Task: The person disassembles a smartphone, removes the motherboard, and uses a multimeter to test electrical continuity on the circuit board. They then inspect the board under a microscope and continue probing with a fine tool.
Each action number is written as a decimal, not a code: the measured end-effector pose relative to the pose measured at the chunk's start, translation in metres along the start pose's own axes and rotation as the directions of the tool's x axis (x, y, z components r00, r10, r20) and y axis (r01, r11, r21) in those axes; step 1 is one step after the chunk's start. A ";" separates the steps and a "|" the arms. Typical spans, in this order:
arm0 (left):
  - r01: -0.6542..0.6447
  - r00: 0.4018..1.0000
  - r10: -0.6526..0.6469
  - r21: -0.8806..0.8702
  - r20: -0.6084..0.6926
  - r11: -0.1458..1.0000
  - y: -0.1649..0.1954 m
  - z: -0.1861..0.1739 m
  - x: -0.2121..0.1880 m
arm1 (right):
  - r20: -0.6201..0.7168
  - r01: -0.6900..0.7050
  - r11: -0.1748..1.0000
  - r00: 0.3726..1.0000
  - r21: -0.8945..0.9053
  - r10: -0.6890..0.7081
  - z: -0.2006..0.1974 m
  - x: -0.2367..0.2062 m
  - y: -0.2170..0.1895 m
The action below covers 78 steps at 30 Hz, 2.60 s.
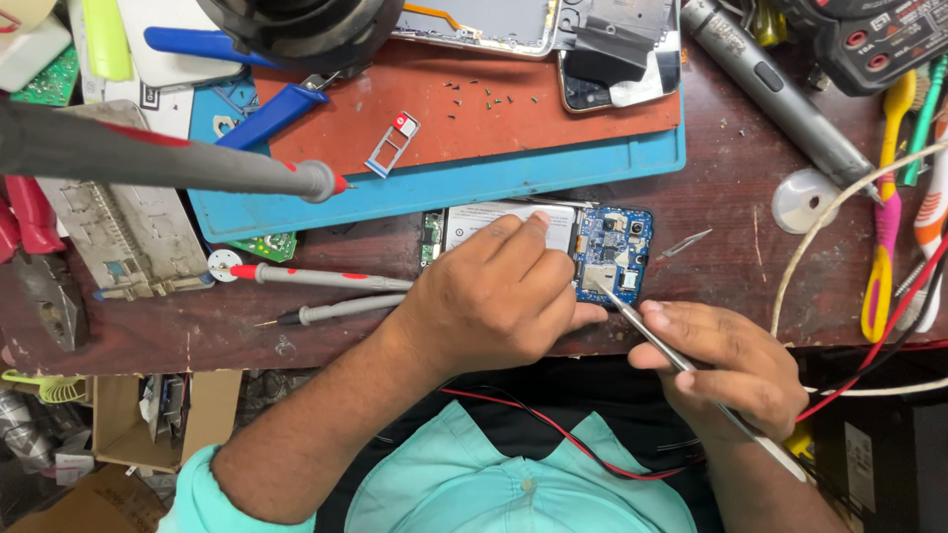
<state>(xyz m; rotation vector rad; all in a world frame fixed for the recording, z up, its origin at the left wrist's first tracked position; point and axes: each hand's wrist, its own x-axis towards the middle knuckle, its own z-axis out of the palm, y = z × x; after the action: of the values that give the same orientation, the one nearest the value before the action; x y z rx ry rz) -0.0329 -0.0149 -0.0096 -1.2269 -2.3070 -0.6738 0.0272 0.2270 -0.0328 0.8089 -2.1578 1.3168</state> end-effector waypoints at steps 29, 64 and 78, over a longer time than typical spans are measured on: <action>-0.007 0.999 0.008 -0.040 0.040 0.999 0.010 -0.016 0.005 | 0.047 -0.063 0.993 0.997 0.104 0.059 -0.004 -0.010 -0.008; 0.070 0.996 -0.060 -0.182 0.061 0.981 0.004 -0.031 0.014 | -0.095 -0.178 0.744 0.984 -0.644 0.153 0.039 -0.014 -0.068; -0.097 0.960 0.097 -0.014 0.264 0.995 0.007 -0.027 0.032 | -0.024 0.044 0.654 0.995 -0.755 -0.094 0.047 -0.025 -0.057</action>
<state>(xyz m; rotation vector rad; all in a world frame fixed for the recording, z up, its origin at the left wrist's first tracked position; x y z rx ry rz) -0.0390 -0.0076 0.0316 -1.4996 -2.4372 -0.5023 0.0802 0.1700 -0.0341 0.4697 -2.2883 0.2826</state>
